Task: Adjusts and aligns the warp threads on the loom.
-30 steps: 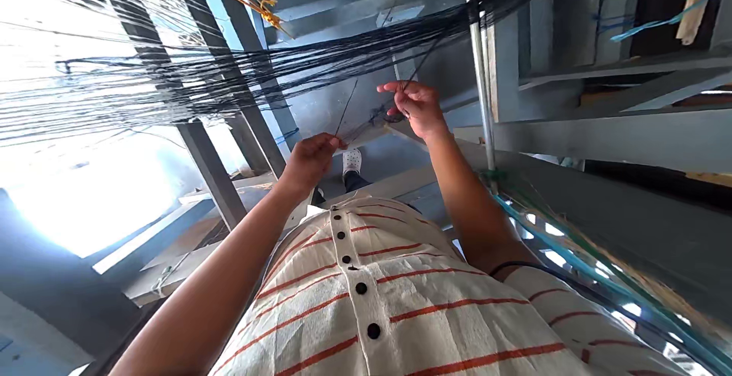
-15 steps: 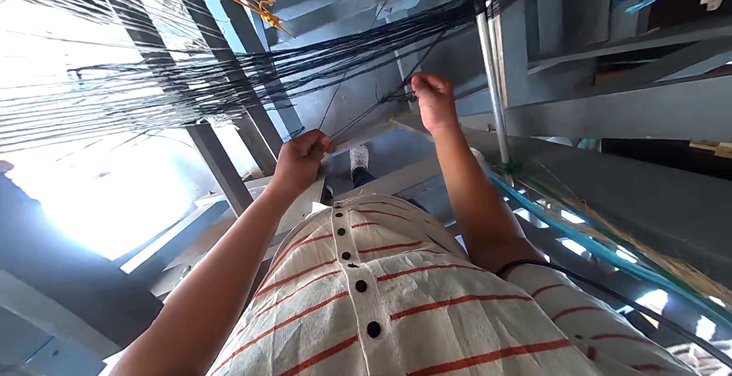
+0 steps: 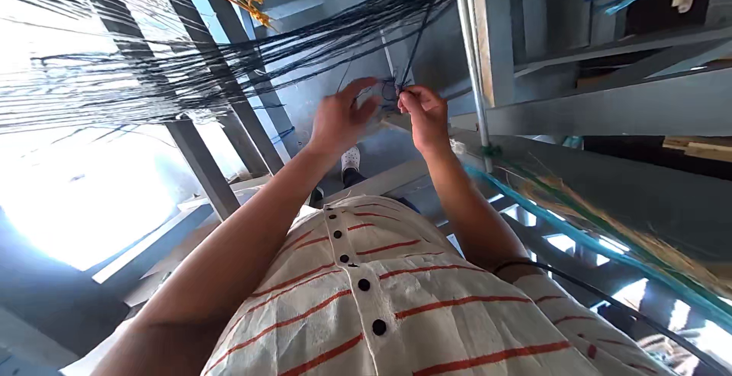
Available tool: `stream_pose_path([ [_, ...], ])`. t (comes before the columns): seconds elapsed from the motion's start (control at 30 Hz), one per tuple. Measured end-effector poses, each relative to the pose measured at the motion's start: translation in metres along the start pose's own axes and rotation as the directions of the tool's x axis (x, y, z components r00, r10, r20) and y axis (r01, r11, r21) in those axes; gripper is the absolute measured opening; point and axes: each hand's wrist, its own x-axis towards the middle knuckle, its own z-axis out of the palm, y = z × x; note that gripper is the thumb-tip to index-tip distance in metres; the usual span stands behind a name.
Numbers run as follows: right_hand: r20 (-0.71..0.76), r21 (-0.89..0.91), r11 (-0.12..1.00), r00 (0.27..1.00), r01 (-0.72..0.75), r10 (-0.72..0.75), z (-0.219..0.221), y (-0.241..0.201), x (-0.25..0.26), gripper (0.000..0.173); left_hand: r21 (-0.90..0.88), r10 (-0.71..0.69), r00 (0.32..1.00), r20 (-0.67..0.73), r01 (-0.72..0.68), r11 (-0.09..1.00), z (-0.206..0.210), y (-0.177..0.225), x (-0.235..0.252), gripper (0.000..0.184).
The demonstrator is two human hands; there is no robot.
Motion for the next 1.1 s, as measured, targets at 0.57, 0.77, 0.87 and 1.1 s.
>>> stream_pose_path([
  [0.57, -0.064, -0.039, 0.999, 0.998, 0.017, -0.02, -0.001, -0.027, -0.046, 0.012, -0.369, -0.039, 0.987, -0.155, -0.022, 0.929, 0.028, 0.033, 0.064, 0.016],
  [0.77, -0.012, -0.293, 0.956, 1.0, -0.002, -0.002, -0.024, -0.029, -0.074, 0.01, -0.397, -0.073, 0.97, -0.23, -0.025, 0.917, 0.011, 0.039, 0.072, 0.013],
  [0.87, -0.066, -0.363, 0.924, 0.992, -0.121, 0.104, -0.03, -0.017, -0.079, 0.013, -0.428, -0.079, 0.966, -0.246, -0.035, 0.903, 0.007, 0.041, 0.073, 0.015],
  [1.1, -0.332, -0.482, 0.83, 0.935, -0.281, 0.124, -0.045, 0.017, -0.07, 0.023, -0.537, -0.095, 0.965, -0.243, -0.052, 0.842, -0.002, 0.05, 0.071, 0.017],
])
